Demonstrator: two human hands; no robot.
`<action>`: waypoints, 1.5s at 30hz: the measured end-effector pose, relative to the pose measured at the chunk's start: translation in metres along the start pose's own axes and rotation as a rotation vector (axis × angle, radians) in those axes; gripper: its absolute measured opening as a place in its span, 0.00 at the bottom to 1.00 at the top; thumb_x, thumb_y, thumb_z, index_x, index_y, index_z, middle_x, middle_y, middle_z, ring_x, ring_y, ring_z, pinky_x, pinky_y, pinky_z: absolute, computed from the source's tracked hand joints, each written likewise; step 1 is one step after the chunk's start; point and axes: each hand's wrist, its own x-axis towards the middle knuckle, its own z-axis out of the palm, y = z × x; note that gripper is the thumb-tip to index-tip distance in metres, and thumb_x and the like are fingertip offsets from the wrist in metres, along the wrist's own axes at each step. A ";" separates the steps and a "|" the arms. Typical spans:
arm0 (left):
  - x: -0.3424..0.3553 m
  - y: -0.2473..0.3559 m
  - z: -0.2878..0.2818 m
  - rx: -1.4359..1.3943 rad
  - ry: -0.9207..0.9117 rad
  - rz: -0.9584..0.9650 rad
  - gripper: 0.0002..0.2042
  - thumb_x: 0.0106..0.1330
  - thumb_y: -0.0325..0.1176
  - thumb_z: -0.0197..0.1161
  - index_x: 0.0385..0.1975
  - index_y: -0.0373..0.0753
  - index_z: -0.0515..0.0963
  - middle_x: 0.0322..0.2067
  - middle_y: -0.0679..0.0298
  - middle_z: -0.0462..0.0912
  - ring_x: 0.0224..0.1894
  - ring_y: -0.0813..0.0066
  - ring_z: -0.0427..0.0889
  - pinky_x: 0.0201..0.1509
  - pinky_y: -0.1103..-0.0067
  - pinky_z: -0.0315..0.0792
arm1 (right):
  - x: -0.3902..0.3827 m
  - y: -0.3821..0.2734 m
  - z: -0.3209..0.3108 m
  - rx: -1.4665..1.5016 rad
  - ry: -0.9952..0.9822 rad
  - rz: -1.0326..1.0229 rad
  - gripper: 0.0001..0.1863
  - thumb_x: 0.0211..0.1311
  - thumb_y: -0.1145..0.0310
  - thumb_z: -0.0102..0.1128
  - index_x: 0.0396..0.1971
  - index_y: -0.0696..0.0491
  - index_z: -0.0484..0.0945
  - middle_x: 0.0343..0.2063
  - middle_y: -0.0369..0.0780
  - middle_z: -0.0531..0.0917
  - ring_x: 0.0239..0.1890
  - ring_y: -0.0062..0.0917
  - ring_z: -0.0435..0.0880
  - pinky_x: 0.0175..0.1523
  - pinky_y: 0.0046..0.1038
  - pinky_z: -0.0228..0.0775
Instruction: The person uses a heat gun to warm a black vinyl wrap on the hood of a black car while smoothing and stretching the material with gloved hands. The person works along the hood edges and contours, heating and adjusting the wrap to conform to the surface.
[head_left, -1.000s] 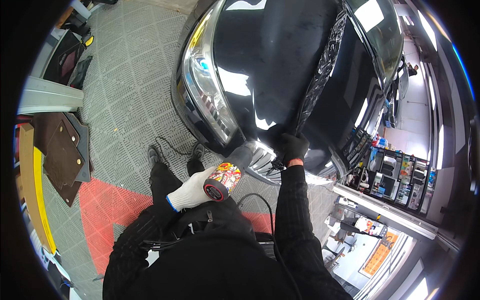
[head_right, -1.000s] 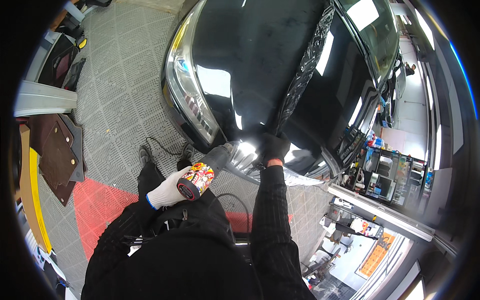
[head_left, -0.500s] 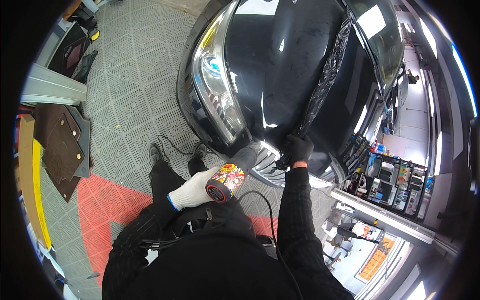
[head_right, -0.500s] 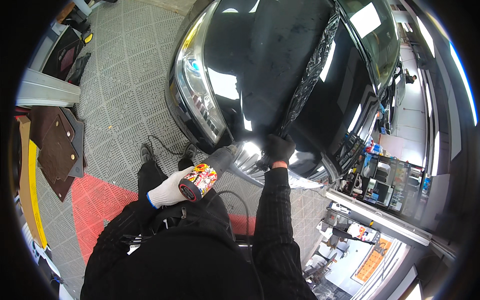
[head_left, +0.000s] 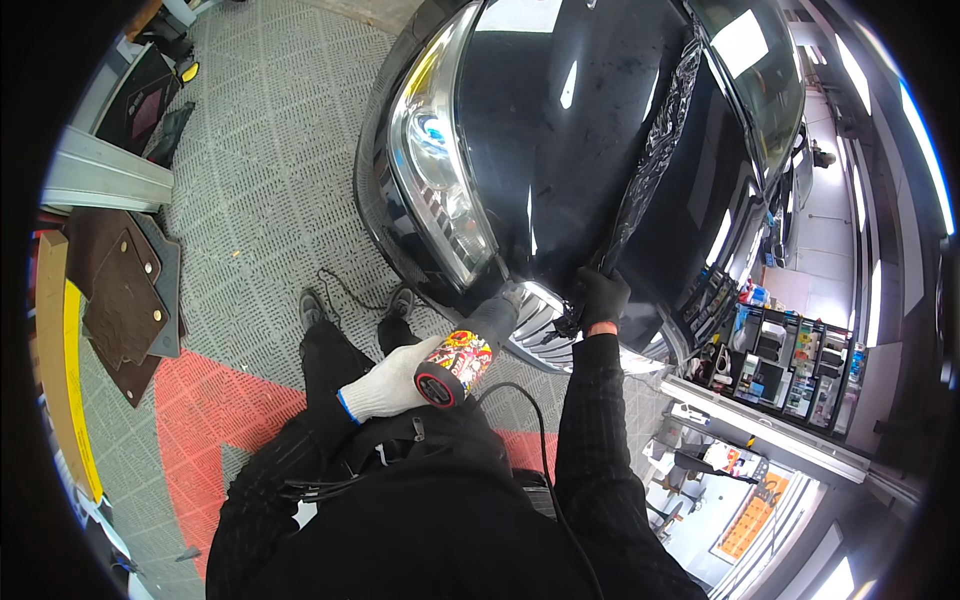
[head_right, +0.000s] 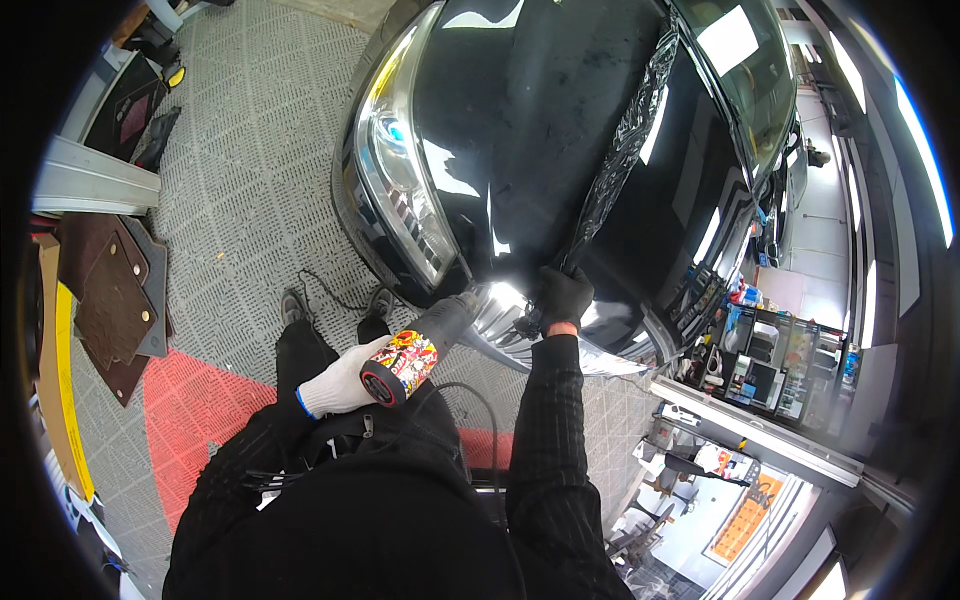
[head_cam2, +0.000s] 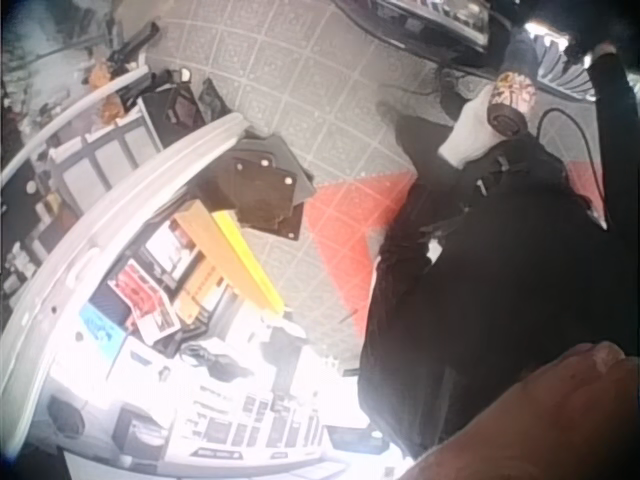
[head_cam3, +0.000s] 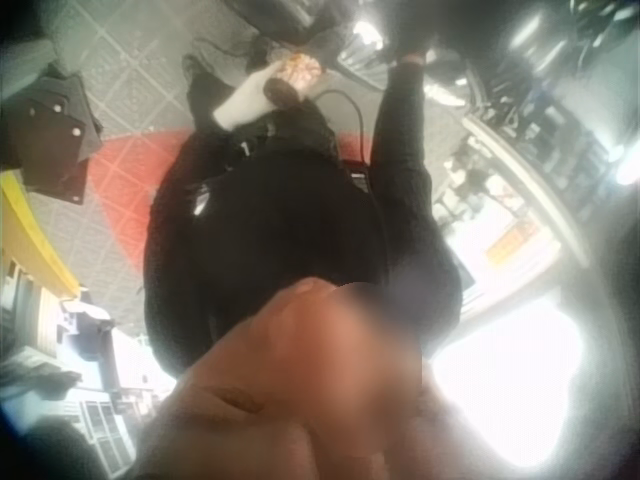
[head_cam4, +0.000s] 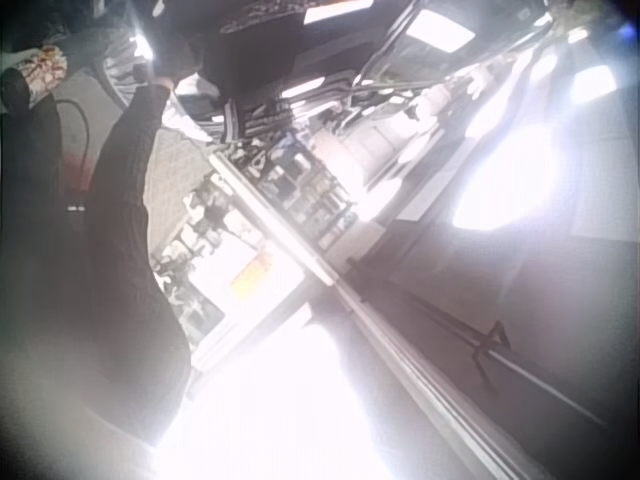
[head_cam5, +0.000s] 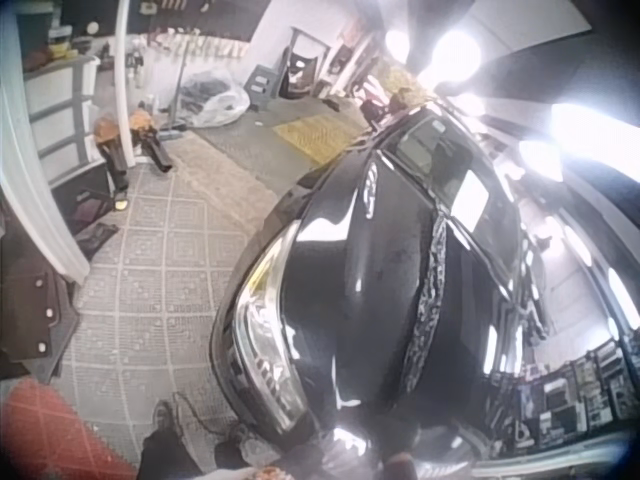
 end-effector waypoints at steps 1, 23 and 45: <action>0.000 0.000 0.000 -0.006 -0.005 0.012 0.36 0.66 0.34 0.77 0.70 0.27 0.68 0.54 0.43 0.86 0.57 0.54 0.88 0.62 0.67 0.80 | 0.000 0.001 0.000 0.031 -0.004 0.033 0.11 0.54 0.79 0.75 0.39 0.62 0.89 0.28 0.40 0.89 0.26 0.26 0.87 0.33 0.30 0.79; 0.009 0.002 -0.007 -0.064 -0.011 -0.075 0.39 0.64 0.33 0.80 0.72 0.28 0.68 0.55 0.45 0.86 0.58 0.58 0.88 0.65 0.68 0.79 | -0.034 0.061 -0.012 -0.710 0.171 -0.104 0.18 0.46 0.71 0.75 0.40 0.60 0.87 0.29 0.42 0.90 0.27 0.27 0.88 0.32 0.34 0.79; 0.003 0.007 -0.002 -0.035 0.003 -0.080 0.37 0.64 0.34 0.80 0.69 0.29 0.70 0.55 0.47 0.87 0.58 0.59 0.88 0.64 0.68 0.80 | -0.033 0.066 -0.048 0.683 -0.452 0.322 0.21 0.75 0.60 0.62 0.58 0.59 0.81 0.40 0.44 0.89 0.30 0.27 0.85 0.37 0.27 0.78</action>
